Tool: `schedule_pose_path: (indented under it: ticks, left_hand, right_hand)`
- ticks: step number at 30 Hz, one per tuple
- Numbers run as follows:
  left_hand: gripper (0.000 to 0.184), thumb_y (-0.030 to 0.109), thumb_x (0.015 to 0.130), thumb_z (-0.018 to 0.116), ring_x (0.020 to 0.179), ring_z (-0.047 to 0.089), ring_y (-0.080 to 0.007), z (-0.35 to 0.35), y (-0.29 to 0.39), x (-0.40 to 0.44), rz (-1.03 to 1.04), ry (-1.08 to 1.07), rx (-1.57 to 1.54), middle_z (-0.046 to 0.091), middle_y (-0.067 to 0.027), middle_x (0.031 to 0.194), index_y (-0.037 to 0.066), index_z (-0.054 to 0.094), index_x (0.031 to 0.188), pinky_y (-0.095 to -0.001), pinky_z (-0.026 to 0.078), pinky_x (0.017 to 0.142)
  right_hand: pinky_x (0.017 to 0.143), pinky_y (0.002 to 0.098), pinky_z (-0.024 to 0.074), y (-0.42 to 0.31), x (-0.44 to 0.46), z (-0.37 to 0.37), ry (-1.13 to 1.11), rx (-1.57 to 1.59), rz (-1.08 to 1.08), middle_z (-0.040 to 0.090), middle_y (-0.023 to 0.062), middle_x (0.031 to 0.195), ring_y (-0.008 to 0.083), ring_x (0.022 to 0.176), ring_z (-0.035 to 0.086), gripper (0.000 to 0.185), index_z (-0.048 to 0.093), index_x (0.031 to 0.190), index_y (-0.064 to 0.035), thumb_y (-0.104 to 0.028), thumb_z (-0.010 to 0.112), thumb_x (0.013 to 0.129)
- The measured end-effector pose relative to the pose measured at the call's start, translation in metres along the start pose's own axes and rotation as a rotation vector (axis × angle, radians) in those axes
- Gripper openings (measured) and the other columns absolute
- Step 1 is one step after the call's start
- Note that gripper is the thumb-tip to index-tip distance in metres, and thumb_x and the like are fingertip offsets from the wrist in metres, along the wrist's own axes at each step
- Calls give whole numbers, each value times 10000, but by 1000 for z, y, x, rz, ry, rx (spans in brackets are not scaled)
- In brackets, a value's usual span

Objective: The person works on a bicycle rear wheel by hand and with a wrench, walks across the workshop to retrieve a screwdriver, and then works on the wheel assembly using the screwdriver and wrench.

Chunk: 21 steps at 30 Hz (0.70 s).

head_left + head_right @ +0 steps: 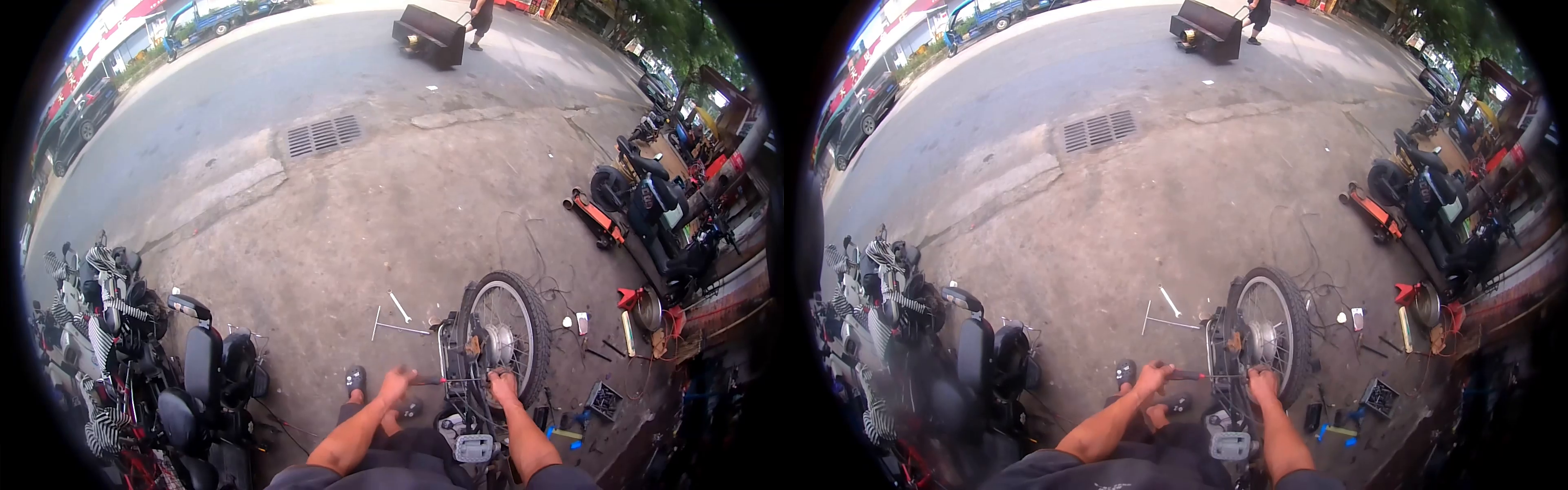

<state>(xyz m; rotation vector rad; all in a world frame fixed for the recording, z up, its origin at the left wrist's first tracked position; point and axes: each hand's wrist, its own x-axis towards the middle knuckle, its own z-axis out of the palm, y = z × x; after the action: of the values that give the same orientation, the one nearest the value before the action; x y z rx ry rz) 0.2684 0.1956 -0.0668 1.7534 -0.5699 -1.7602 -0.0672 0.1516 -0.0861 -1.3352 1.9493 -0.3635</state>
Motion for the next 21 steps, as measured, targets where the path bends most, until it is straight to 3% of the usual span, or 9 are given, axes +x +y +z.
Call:
schedule_pose_path:
  ticks: [3,4,9,12,16,18,19,20,21]
  left_hand:
    - [477,307,873,671,578,544,-177,-8,17,-7,-206,-108,-80,589,-104,771,-65,538,1141,-334,456,473]
    - [472,300,876,668,581,548,-178,-4,20,-10,-144,-59,-15,590,-105,770,-69,543,1141,-337,457,473]
    - [432,284,890,656,584,561,-186,5,3,-9,383,74,41,599,-118,768,-85,576,1100,-346,450,467]
    - [461,354,866,654,569,588,-210,1,22,-21,182,-19,13,665,-156,805,-44,601,1093,-318,480,524]
    - [460,363,865,658,582,563,-193,-6,-26,23,-200,-50,-53,654,-142,821,-42,600,1073,-319,462,503]
    - [452,366,867,656,571,547,-193,-3,-12,6,-369,-55,-125,645,-125,802,-43,604,1052,-329,451,490]
    - [473,370,870,654,623,564,-208,-3,-6,1,-244,-71,-66,639,-131,831,-49,588,1078,-336,467,532]
    - [494,374,872,652,675,580,-222,-2,0,-5,-135,-92,-7,634,-137,860,-54,572,1104,-343,484,573]
    - [511,333,886,642,840,585,-246,0,2,-10,-86,-54,-104,615,-170,998,-53,512,1194,-368,508,711]
  right_hand:
    - [561,396,479,3,-9,5,169,-229,-236,650,133,678,266,570,631,210,683,872,-29,-223,610,832]
    - [565,403,483,7,-12,9,241,-290,-322,651,136,679,275,576,637,206,683,872,-31,-220,611,830]
    - [710,414,495,14,5,14,25,118,173,675,189,755,291,750,668,224,686,858,2,-208,617,820]
    - [696,412,498,-19,2,-9,-24,-147,110,663,188,722,318,721,662,239,684,859,2,-221,606,821]
    - [786,399,489,-29,-29,-7,93,-234,-161,683,189,864,325,872,659,256,691,876,-14,-245,581,858]
    - [804,401,482,-25,-41,0,149,-2,-106,681,185,885,327,892,650,266,687,904,-27,-270,587,865]
    - [796,400,484,-45,-49,-6,178,96,-106,681,184,863,328,867,653,274,682,914,-25,-278,590,864]
    - [765,396,480,-29,-39,-2,138,-185,-7,679,178,817,322,804,651,294,674,919,-18,-292,585,862]
    - [744,389,476,-22,-29,1,108,-33,25,677,163,780,300,764,651,306,674,899,-7,-295,580,855]
